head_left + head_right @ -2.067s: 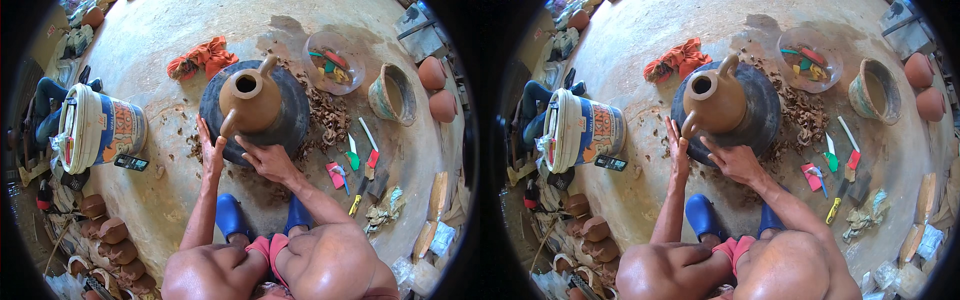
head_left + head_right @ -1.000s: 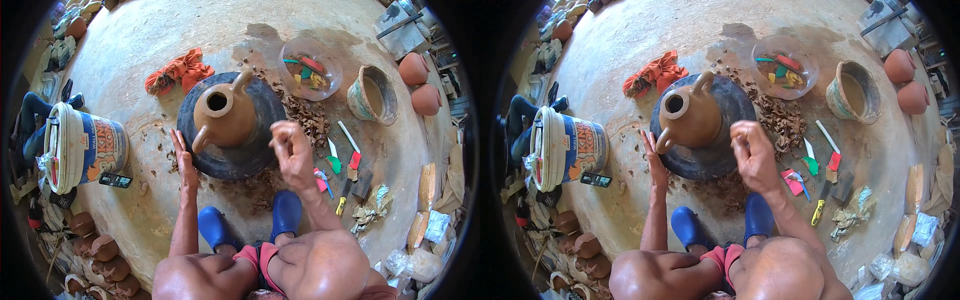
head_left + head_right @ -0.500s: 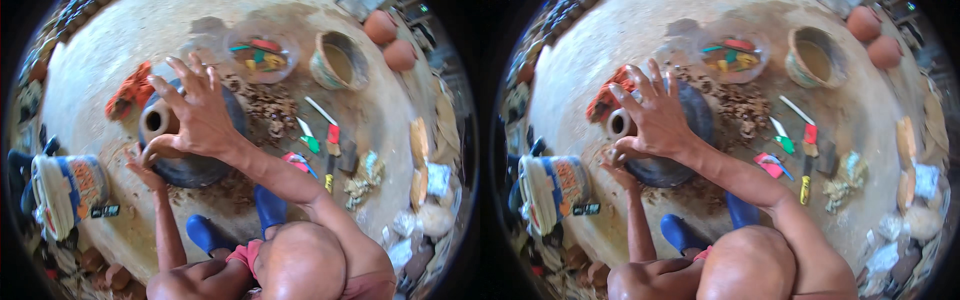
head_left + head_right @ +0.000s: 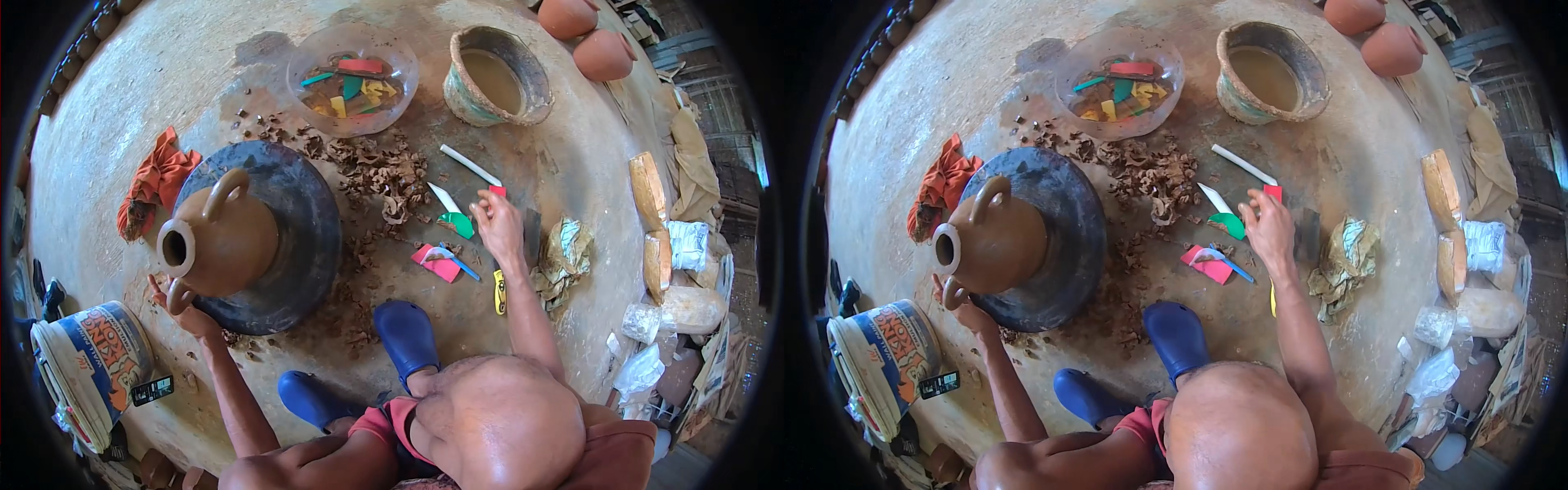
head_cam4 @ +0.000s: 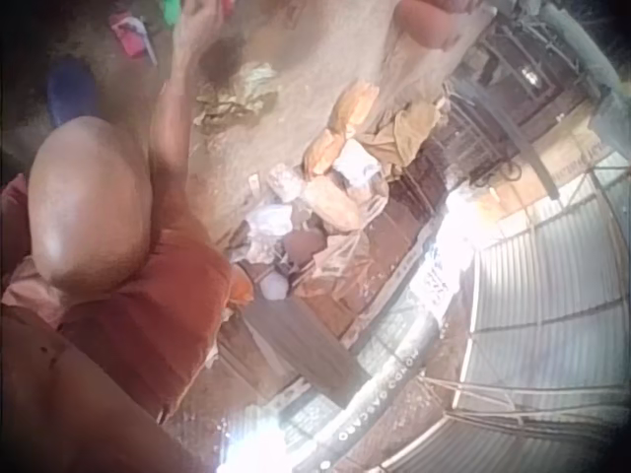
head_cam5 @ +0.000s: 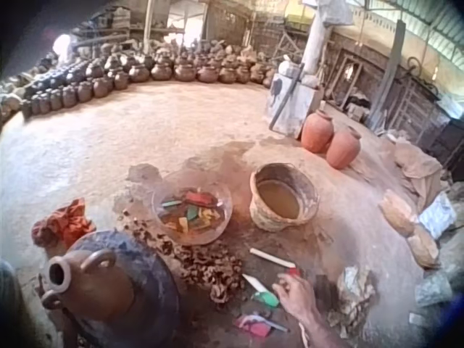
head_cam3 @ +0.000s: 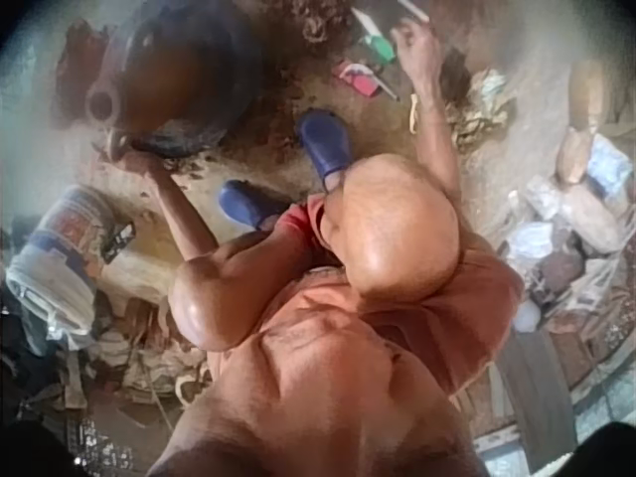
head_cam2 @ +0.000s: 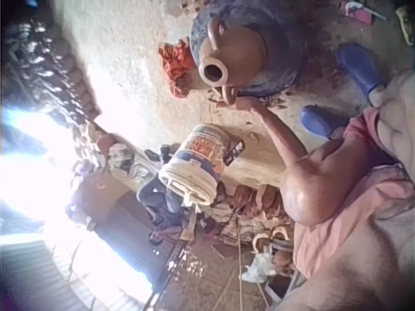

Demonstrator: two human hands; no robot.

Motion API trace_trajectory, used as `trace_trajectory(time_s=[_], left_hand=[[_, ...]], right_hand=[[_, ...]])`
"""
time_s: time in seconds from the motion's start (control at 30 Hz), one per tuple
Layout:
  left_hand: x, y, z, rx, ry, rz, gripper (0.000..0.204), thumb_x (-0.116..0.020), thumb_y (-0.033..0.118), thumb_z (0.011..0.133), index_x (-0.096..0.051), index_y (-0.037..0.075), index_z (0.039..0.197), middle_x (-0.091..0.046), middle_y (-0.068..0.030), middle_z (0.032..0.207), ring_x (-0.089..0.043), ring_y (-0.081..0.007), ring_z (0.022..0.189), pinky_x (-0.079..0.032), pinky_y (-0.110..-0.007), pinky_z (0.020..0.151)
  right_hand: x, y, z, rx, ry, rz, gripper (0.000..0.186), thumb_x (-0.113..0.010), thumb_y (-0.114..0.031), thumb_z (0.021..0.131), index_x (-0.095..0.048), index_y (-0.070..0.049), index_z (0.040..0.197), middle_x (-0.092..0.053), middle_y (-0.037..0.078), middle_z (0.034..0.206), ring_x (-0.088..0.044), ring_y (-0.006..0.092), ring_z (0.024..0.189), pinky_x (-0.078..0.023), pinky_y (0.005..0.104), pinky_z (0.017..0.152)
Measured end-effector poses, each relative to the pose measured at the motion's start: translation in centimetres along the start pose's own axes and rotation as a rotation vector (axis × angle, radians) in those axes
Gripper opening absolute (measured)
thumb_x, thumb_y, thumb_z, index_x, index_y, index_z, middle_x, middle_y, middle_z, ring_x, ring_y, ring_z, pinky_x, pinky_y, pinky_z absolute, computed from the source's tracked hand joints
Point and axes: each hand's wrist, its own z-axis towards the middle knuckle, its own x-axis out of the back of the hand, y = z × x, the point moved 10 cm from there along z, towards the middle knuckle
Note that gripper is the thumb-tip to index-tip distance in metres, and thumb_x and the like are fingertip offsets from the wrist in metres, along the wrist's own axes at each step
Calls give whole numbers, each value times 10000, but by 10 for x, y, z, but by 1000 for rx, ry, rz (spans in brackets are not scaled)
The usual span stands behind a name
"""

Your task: The person shapes a clay pot on a manual pottery wheel by hand, using a small piece of wood and a wet cloth to smooth the exterior and neck of the vessel.

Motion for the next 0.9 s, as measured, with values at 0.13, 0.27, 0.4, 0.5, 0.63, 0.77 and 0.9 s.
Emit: trace_trajectory(time_s=[0.13, 0.27, 0.4, 0.5, 0.63, 0.77, 0.9], left_hand=[[26, -43, 10, 30, 45, -2, 381, -545, 262, 1055, -798, -16, 1120, -385, -224, 1715, -382, -332, 1556, -301, -451, 1277], [34, -88, 9, 136, 22, 4, 431, -552, 281, 1065, -653, -16, 1361, -449, -190, 1637, -454, -288, 1477, -340, -427, 1243], [31, -129, -7, 459, -36, -111, 610, -543, 277, 1093, -438, -16, 1617, -526, -143, 1524, -503, -239, 1407, -386, -406, 1203], [26, -125, -10, 435, -46, -92, 612, -541, 280, 1094, -435, -19, 1617, -512, -153, 1544, -492, -251, 1423, -376, -413, 1212], [38, -109, -4, 348, -19, -32, 615, -537, 285, 1096, -430, -26, 1616, -486, -172, 1584, -469, -276, 1456, -357, -427, 1231], [33, -84, -1, 264, 13, -4, 619, -532, 290, 1098, -426, -33, 1615, -459, -191, 1624, -445, -300, 1489, -337, -442, 1249], [28, -55, 0, 195, 68, 18, 623, -528, 295, 1100, -421, -39, 1615, -433, -210, 1664, -422, -325, 1522, -317, -456, 1267]], right_hand=[[13, 40, -15, -94, 109, 8, 276, -741, -199, 953, -776, -82, 1201, -800, 185, 992, -783, 378, 915, -605, 476, 815], [18, 83, -20, -322, -54, -141, 228, -715, -189, 941, -809, -102, 1130, -780, 234, 1006, -754, 449, 983, -602, 527, 868], [3, 75, -19, -286, -98, -245, 263, -711, -221, 951, -808, -107, 1167, -782, 236, 1064, -748, 466, 1011, -597, 559, 892], [1, 85, -19, -306, -8, -333, 360, -762, -280, 948, -768, -84, 1250, -757, 192, 1171, -739, 454, 1058, -597, 551, 902], [0, 52, -26, -281, 32, -392, 318, -767, -303, 955, -781, -88, 1188, -735, 170, 1084, -746, 427, 1017, -602, 543, 869], [-12, 51, -25, -151, 45, -366, 208, -728, -252, 971, -798, -89, 1078, -721, 142, 1028, -759, 397, 952, -614, 530, 807], [-13, 56, -19, -76, 78, -462, 151, -688, -175, 954, -791, -71, 990, -728, 158, 969, -767, 390, 857, -608, 542, 750]])
